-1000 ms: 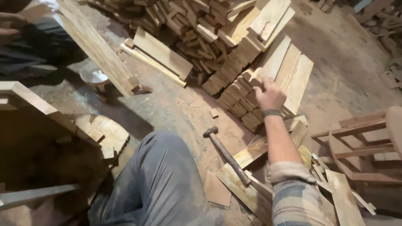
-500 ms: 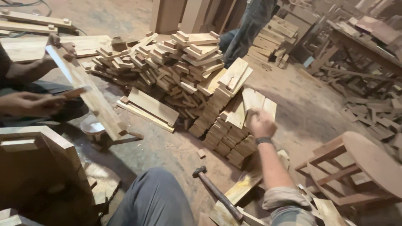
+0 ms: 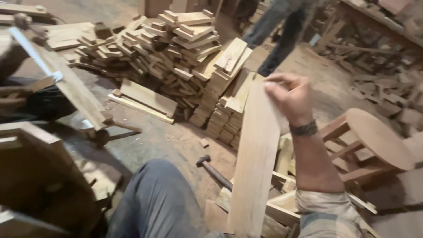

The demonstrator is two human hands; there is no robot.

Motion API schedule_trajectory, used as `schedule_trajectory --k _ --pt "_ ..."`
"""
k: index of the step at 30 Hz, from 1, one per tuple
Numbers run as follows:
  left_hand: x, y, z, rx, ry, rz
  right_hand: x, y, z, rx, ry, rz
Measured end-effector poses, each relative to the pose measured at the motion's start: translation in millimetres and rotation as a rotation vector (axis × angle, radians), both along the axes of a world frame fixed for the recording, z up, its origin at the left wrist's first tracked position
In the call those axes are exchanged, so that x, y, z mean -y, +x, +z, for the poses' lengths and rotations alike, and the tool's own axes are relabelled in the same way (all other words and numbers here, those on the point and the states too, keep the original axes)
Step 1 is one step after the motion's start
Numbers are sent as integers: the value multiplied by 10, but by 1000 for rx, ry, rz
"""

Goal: The person assembles a hexagonal wooden structure by applying glue to small wooden pieces and attaching them to the frame. They use a brush to spread glue, a hammer to tap pieces into place, and a strap to secure the assembly. The person works on the floor surrounded by stacks of wooden components.

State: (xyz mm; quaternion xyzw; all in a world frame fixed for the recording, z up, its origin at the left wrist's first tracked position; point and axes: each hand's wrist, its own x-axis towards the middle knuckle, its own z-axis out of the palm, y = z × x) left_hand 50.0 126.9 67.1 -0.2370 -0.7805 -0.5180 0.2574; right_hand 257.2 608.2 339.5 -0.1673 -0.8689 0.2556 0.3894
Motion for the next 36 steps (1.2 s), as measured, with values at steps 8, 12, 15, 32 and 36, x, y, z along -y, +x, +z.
schedule_trajectory --k 8,12,15,32,36 --pt "-1373 1347 -110 1007 218 -1061 1205 -636 -82 136 -110 347" --pt "-1673 1624 -540 898 553 -1069 1414 -778 -211 134 -221 631" --pt "-1489 1480 -517 993 518 -1038 1515 -746 -399 79 -533 869" --pt "-1158 958 284 1453 617 -1299 1334 -1382 -886 45 -537 571" --pt "-1341 827 562 1610 670 -1058 982 -1671 -1059 64 -810 583"
